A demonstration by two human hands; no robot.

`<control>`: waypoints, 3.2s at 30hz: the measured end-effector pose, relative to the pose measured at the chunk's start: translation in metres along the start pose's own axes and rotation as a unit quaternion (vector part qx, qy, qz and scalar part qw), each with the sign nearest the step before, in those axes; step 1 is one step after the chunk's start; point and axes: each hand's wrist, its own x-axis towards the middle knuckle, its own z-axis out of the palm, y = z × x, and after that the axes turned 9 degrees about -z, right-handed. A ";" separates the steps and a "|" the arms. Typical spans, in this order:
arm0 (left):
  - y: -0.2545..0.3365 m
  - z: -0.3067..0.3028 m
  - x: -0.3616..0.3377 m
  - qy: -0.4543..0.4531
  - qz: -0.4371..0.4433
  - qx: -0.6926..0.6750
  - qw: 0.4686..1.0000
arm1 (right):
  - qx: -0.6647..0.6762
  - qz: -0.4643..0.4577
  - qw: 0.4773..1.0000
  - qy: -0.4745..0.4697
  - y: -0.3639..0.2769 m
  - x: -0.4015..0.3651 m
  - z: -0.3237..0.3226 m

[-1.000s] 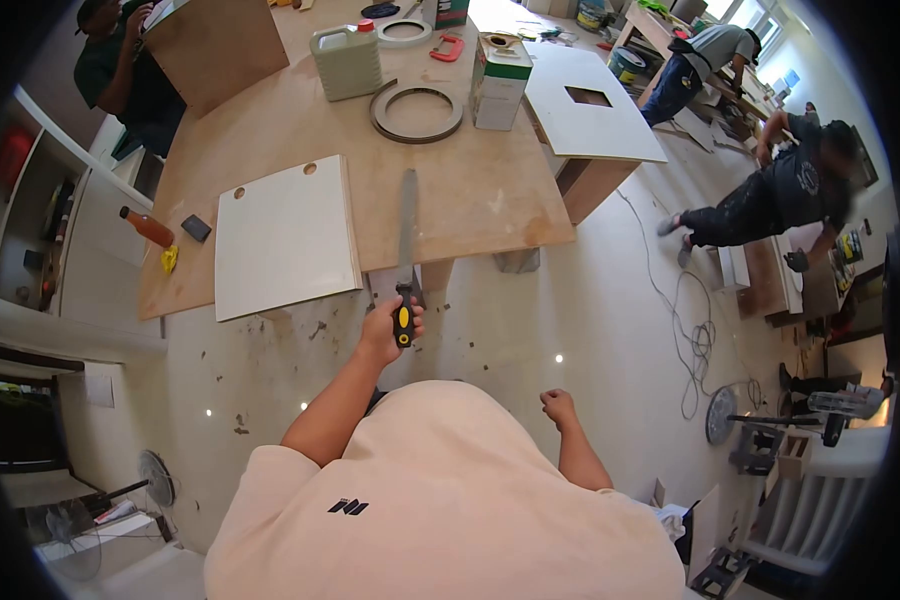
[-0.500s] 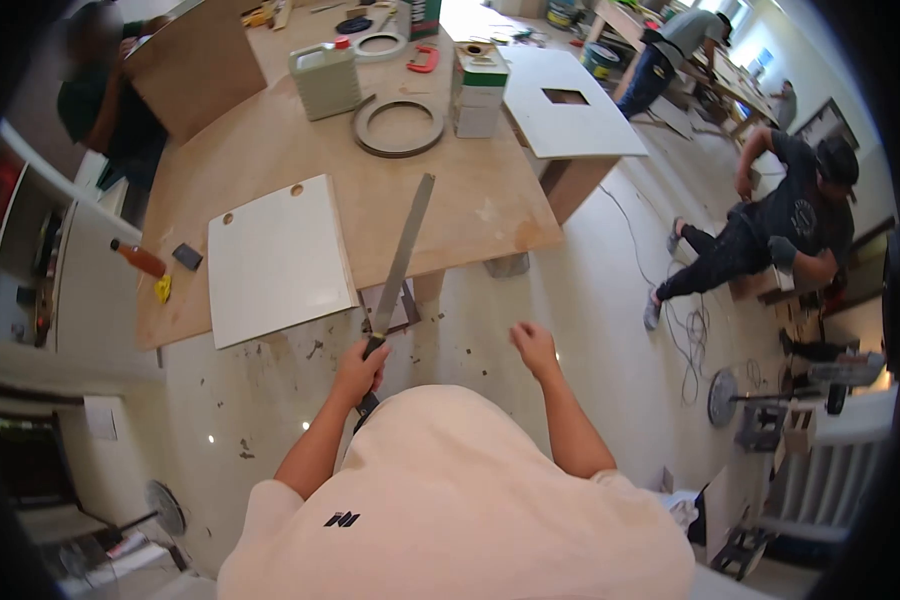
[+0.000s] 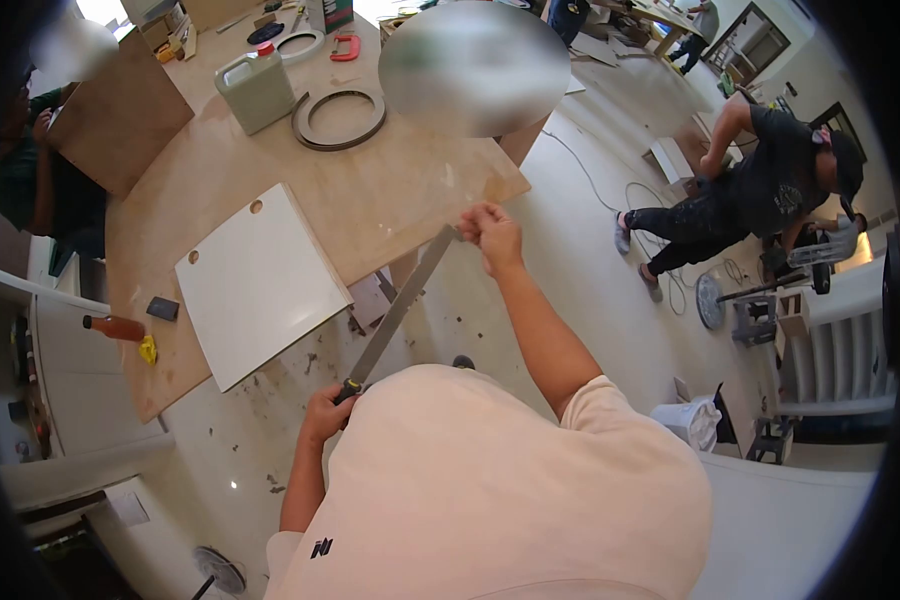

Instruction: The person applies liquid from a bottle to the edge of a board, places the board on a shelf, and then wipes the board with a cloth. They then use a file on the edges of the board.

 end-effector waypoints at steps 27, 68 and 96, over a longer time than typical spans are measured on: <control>-0.026 -0.090 -0.031 0.080 0.052 0.085 0.992 | 0.017 0.145 0.964 -0.222 0.000 -0.122 0.210; -0.089 -0.050 -0.164 0.511 -0.051 -0.266 0.816 | -0.452 -0.402 0.396 -0.691 0.246 -0.210 0.341; -0.263 -0.157 -0.176 0.269 -0.055 -0.393 0.877 | -0.462 -0.312 0.438 -0.705 0.237 -0.263 0.404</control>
